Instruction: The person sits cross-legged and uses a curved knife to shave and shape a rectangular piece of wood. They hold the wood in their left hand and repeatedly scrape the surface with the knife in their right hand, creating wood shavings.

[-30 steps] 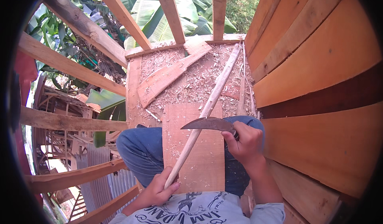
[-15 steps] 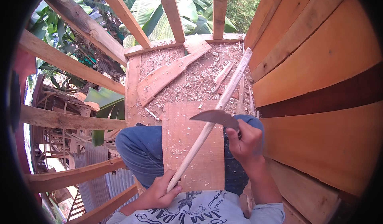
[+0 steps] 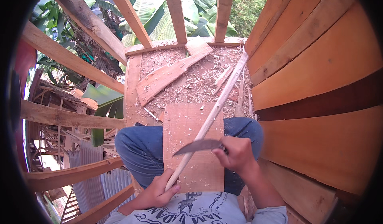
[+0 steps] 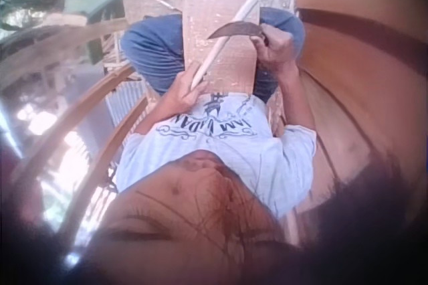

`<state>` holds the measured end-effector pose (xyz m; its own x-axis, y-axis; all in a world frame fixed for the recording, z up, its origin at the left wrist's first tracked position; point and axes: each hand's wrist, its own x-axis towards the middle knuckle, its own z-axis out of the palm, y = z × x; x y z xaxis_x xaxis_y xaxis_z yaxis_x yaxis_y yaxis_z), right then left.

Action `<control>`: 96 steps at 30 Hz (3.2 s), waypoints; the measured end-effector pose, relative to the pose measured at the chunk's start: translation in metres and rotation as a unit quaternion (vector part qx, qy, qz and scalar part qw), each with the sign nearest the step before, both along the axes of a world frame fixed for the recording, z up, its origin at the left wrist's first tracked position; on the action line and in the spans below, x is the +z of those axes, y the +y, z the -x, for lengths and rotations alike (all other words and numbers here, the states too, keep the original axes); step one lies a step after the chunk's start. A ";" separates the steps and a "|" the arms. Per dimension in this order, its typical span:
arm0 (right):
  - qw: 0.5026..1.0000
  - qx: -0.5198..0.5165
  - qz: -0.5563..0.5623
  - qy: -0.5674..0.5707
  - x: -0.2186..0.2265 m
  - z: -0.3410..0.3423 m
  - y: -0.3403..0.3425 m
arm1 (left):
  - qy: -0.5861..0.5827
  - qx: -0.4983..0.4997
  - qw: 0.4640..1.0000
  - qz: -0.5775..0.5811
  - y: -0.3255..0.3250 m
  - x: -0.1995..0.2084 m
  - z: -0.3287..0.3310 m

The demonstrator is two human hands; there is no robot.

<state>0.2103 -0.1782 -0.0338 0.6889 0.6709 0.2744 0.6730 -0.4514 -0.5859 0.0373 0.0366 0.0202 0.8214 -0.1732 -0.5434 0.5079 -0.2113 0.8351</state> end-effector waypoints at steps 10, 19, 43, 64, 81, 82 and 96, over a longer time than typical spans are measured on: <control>0.924 -0.275 -0.141 0.226 0.016 -0.023 -0.004 | -0.010 -0.001 1.000 0.016 -0.002 -0.006 -0.001; 0.996 -0.059 -0.019 0.069 0.001 -0.003 -0.002 | -0.015 -0.009 1.000 0.023 0.004 -0.012 0.001; 0.975 -0.148 -0.005 0.167 0.015 -0.004 0.003 | -0.014 -0.003 1.000 -0.020 0.015 -0.016 -0.007; 0.976 -0.146 -0.033 0.161 0.010 0.004 -0.007 | -0.125 0.069 0.981 -0.133 0.007 -0.037 0.005; 0.977 -0.063 0.120 0.167 -0.036 0.063 0.022 | -0.159 0.123 0.949 -0.243 0.019 -0.087 0.019; 0.979 -0.063 0.120 0.153 -0.038 0.066 0.025 | -0.160 0.120 0.950 -0.238 0.019 -0.088 0.019; 0.932 -0.348 0.048 0.084 -0.031 -0.024 -0.015 | -0.145 0.122 0.966 -0.176 0.031 -0.094 0.028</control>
